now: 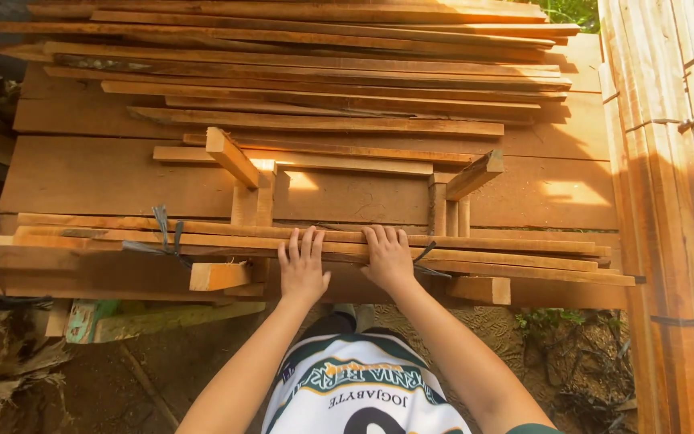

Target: The person is gathering thin wooden strips and binding them together using wire and a twisting tool.

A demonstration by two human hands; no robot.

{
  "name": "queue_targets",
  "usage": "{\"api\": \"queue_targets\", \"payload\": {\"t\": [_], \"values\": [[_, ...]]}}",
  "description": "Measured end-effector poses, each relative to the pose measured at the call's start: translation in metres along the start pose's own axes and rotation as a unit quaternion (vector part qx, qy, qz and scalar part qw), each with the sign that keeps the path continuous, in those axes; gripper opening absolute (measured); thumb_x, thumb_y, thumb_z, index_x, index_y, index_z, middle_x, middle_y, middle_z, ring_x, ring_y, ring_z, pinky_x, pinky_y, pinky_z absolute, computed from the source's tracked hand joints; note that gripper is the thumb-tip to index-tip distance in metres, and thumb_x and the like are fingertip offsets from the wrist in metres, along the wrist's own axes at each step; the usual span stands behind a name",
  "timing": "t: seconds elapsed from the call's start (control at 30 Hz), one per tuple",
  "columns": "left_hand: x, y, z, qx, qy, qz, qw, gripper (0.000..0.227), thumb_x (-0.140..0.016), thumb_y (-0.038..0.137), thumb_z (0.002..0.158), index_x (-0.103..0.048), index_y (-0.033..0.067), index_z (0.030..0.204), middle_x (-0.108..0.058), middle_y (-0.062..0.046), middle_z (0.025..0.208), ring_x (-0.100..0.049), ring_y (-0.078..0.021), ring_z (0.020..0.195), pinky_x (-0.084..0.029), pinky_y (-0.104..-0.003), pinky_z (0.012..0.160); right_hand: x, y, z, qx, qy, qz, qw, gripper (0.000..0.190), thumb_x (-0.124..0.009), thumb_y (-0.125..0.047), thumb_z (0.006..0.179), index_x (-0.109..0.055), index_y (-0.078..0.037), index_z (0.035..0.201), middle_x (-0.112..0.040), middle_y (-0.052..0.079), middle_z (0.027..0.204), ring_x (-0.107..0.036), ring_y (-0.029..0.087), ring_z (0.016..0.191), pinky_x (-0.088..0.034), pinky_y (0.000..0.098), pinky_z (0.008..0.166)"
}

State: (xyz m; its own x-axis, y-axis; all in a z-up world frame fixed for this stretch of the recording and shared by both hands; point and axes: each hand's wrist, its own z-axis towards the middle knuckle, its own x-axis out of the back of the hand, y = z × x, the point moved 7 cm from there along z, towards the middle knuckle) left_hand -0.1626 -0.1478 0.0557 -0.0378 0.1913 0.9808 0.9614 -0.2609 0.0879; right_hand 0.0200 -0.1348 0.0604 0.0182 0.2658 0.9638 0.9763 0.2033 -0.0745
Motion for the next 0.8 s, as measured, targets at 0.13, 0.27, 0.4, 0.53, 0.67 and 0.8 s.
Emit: {"api": "queue_targets", "payload": {"t": [0.13,0.27,0.4,0.53,0.67,0.8], "values": [[-0.007,-0.017,0.021,0.014,-0.048,0.011,0.999,0.105,-0.089,0.042,0.069,-0.032,0.0213,0.154,-0.032,-0.006,0.154,-0.023,-0.0319,0.146,-0.016,-0.057,0.120,-0.003,0.008,0.004,0.009,-0.006,0.009,1.000,0.093,-0.079,-0.058,0.058,-0.046,-0.023,0.138,-0.051,-0.001,0.133,-0.045,0.021,0.131,-0.033,0.0413,0.107],[-0.010,-0.025,0.033,-0.014,-0.045,0.058,0.997,0.096,-0.091,0.040,0.059,-0.041,0.0179,0.138,-0.044,-0.004,0.136,-0.037,-0.0261,0.132,-0.018,-0.054,0.120,0.013,0.008,0.004,0.023,0.013,0.042,0.999,0.086,-0.075,-0.066,0.062,-0.054,-0.021,0.132,-0.060,-0.001,0.121,-0.056,0.021,0.124,-0.039,0.0384,0.105],[-0.008,-0.026,0.045,-0.063,-0.073,0.118,0.988,0.081,-0.086,0.042,0.056,-0.047,0.0164,0.122,-0.050,-0.004,0.121,-0.050,-0.0244,0.110,-0.033,-0.046,0.100,0.002,0.010,0.009,0.048,0.053,-0.015,0.997,0.087,-0.073,-0.076,0.052,-0.060,-0.020,0.118,-0.067,-0.002,0.103,-0.069,0.019,0.102,-0.050,0.0361,0.090],[-0.010,-0.029,0.058,-0.182,0.021,0.076,0.980,0.092,-0.081,0.053,0.043,-0.056,0.0183,0.125,-0.063,0.000,0.114,-0.062,-0.0215,0.103,-0.044,-0.040,0.093,-0.013,0.016,0.024,0.070,0.013,0.001,0.997,0.087,-0.071,-0.078,0.048,-0.060,-0.017,0.109,-0.068,0.001,0.099,-0.072,0.023,0.095,-0.055,0.0385,0.082],[-0.007,-0.034,0.062,-0.219,0.128,-0.004,0.967,0.081,-0.073,0.047,0.037,-0.064,0.0201,0.113,-0.066,0.002,0.094,-0.067,-0.0212,0.086,-0.051,-0.038,0.079,-0.003,0.019,0.027,0.086,-0.003,0.026,0.996,0.079,-0.074,-0.074,0.052,-0.059,-0.018,0.106,-0.070,0.002,0.099,-0.073,0.026,0.095,-0.058,0.0414,0.080],[-0.011,-0.034,0.064,-0.215,0.112,-0.023,0.970,0.075,-0.072,0.052,0.041,-0.064,0.0236,0.110,-0.063,0.004,0.092,-0.066,-0.0186,0.087,-0.049,-0.036,0.080,0.001,0.020,0.029,0.077,-0.036,0.044,0.995,0.078,-0.076,-0.071,0.054,-0.057,-0.021,0.111,-0.070,-0.001,0.106,-0.072,0.023,0.104,-0.057,0.0383,0.084]]}}
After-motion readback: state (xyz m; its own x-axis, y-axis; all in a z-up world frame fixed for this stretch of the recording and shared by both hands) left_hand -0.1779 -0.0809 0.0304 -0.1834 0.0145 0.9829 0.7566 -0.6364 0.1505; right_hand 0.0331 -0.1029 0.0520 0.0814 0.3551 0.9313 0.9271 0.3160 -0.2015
